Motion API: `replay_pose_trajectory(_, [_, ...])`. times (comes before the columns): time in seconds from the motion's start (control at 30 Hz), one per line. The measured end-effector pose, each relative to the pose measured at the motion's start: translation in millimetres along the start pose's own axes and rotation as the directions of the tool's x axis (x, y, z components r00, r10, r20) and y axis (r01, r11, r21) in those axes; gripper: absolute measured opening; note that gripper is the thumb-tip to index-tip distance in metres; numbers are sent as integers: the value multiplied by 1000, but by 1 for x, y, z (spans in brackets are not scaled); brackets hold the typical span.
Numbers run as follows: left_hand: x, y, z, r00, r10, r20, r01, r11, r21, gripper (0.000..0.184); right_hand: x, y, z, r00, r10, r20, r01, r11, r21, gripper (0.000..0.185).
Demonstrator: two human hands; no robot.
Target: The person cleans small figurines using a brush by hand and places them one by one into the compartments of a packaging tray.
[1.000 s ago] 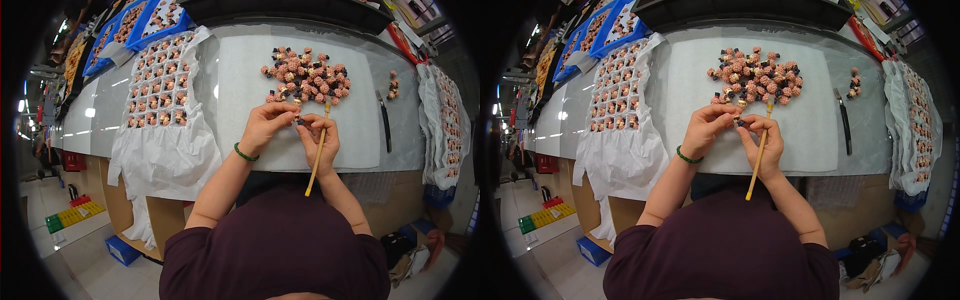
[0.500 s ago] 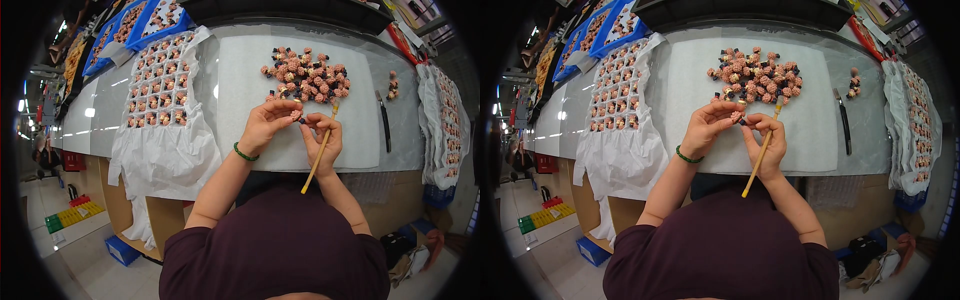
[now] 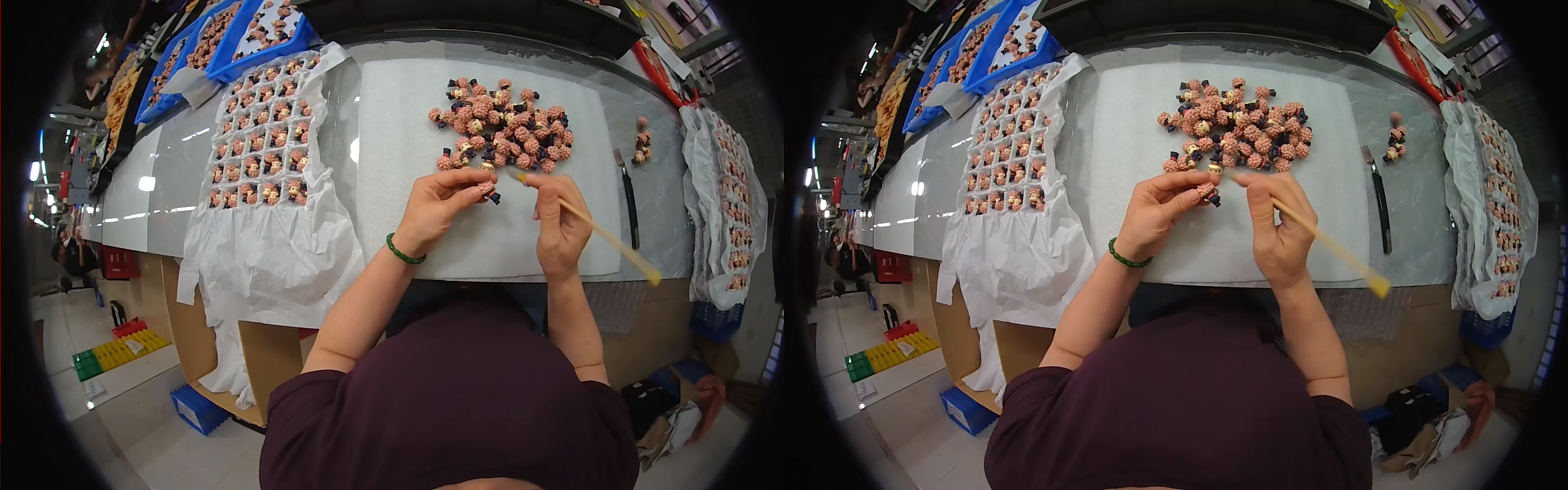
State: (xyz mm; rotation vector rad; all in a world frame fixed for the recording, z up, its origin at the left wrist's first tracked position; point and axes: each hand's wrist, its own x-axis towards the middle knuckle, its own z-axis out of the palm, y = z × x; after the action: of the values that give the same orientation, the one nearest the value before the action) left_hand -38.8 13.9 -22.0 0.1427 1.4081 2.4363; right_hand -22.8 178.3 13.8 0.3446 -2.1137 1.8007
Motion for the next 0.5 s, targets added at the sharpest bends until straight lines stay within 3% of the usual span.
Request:
replay_pose_trajectory(0.03, [-1, 0, 0, 1000, -3, -1, 3, 1000, 16, 24, 4, -1, -2, 998, -24, 54, 30, 993, -116, 24])
replay_pose_trajectory(0.07, [-1, 0, 0, 1000, -6, -3, 6, 999, 32, 23, 5, -2, -2, 998, -24, 55, 30, 993, -117, 24])
replay_pose_trajectory(0.17, [-2, 1, 2, 998, 53, 16, -54, 995, 79, 22, 6, -8, 5, 974, 198, 109, -213, 966, 146, 27])
replay_pose_trajectory(0.3, [-1, -1, 1, 995, 89, 37, -93, 988, 122, 20, 11, 7, 14, 979, 148, 139, -144, 989, -34, 24])
replay_pose_trajectory(0.43, [-2, -3, 1, 995, 98, 17, -99, 985, 143, 20, 15, 10, 14, 995, 87, -53, -91, 993, -75, 22])
replay_pose_trajectory(0.5, [-2, -2, 1, 995, 99, 6, -99, 984, 149, 20, 11, 11, 16, 997, 75, 4, -75, 996, -39, 21])
